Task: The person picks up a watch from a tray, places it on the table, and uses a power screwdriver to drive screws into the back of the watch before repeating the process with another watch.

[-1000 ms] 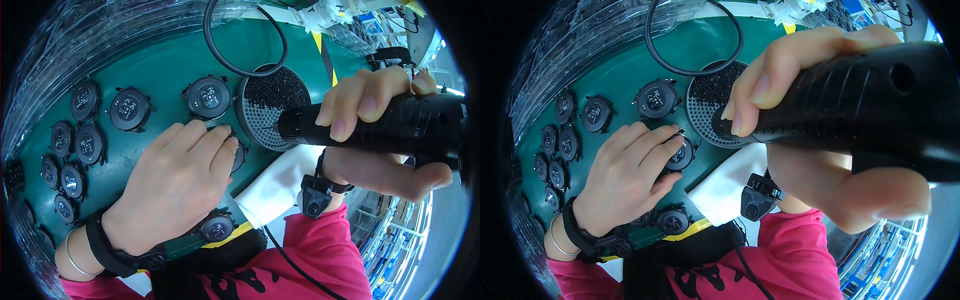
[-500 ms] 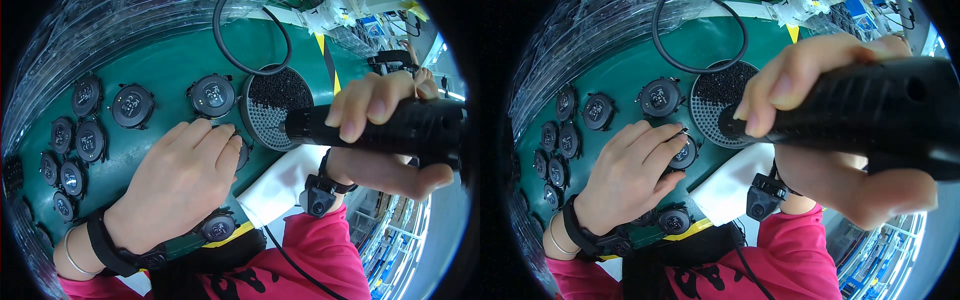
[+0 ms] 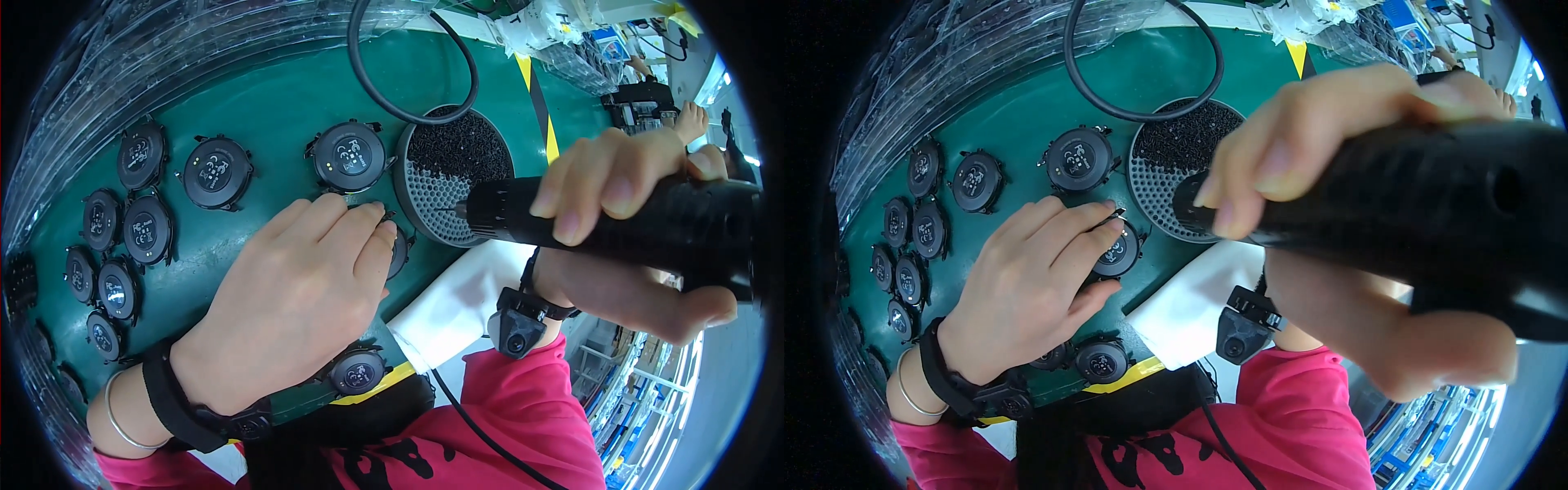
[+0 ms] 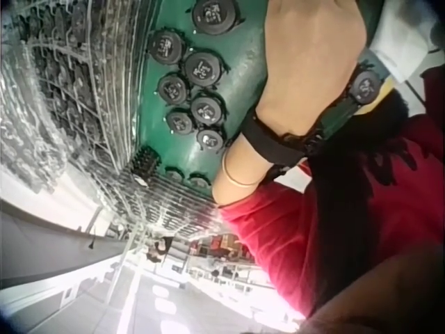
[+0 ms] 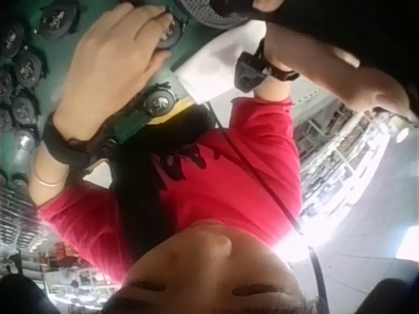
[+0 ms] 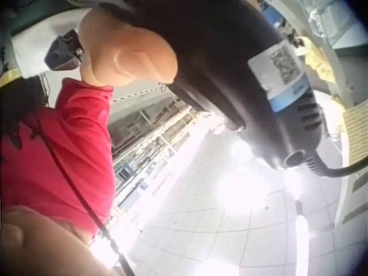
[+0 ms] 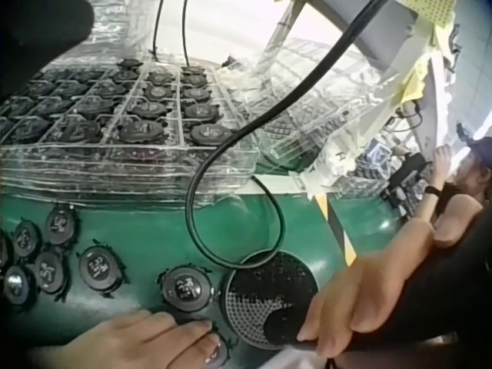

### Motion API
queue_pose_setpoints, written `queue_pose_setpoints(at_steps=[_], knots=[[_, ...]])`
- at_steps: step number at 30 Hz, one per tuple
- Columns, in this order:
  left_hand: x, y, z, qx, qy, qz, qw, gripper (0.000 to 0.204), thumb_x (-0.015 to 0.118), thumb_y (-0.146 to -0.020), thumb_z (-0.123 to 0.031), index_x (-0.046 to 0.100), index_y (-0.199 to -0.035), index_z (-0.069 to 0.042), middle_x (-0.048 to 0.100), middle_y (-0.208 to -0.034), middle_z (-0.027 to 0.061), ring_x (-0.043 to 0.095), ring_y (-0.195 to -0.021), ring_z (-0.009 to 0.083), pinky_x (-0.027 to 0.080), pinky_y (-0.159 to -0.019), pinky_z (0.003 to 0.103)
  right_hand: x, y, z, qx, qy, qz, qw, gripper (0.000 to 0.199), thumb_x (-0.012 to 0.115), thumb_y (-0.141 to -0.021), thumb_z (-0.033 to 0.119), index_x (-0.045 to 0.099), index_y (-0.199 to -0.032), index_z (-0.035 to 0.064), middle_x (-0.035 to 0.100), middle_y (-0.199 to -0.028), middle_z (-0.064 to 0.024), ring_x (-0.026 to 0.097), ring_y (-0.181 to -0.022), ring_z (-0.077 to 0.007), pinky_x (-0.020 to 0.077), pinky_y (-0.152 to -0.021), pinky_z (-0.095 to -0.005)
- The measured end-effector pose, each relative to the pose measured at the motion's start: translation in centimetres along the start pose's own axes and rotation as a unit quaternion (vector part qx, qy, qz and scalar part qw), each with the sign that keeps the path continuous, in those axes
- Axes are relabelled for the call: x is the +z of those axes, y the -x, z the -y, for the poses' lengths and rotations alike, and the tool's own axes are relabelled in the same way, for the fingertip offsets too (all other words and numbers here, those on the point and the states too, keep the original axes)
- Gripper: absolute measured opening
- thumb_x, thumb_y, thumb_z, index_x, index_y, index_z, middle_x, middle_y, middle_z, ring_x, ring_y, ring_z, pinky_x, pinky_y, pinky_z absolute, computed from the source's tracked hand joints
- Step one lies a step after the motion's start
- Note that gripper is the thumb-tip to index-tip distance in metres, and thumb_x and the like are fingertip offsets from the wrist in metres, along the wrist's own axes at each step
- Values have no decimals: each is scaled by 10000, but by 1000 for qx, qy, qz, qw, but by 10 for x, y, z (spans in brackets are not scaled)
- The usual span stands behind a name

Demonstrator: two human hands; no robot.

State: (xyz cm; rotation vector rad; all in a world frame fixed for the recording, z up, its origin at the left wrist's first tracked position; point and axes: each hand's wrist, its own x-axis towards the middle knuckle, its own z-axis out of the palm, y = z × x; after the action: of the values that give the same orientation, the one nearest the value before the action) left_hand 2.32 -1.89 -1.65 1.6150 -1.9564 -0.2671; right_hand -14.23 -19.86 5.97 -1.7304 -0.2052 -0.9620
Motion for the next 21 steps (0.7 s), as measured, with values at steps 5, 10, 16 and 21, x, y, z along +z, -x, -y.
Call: queue_pose_setpoints(at_steps=[5, 10, 16, 21], knots=[[1, -1, 0, 0, 2, -5, 1000, 537, 829, -658, -114, 637, -1142, 22, 638, -1182, 139, 603, -907, 305, 521, -792, 396, -1, -3, -1, 2, -39, 31, 999, 862, 675, -829, 685, 420, -1246, -25, 572, -890, -119, 604, -563, -205, 506, -445, -331], [-1, 0, 0, 4, 3, -7, 1000, 528, 824, -670, -118, 637, -1143, 23, 636, -1177, 145, 606, -922, 316, 520, -804, 403, 7, -6, -5, 27, -93, 105, 990, 859, 732, -818, 618, 403, -1253, -45, 577, -906, -135, 620, -577, -203, 526, -460, -307], [-2, 1, 0, -5, 4, 10, 1000, 520, 815, -685, -123, 634, -1147, 33, 633, -1178, 152, 607, -940, 329, 518, -819, 412, 13, -10, -22, 17, -102, 115, 988, 862, 747, -817, 602, 392, -1263, -44, 579, -912, -139, 625, -580, -205, 532, -468, -301], [-3, 1, -1, -5, 10, 15, 1000, 523, 812, -688, -124, 632, -1151, 40, 629, -1183, 158, 606, -953, 336, 518, -828, 416, 11, -9, -18, -3, -98, 110, 989, 865, 751, -817, 599, 382, -1273, -37, 580, -914, -140, 627, -580, -208, 535, -474, -299]])
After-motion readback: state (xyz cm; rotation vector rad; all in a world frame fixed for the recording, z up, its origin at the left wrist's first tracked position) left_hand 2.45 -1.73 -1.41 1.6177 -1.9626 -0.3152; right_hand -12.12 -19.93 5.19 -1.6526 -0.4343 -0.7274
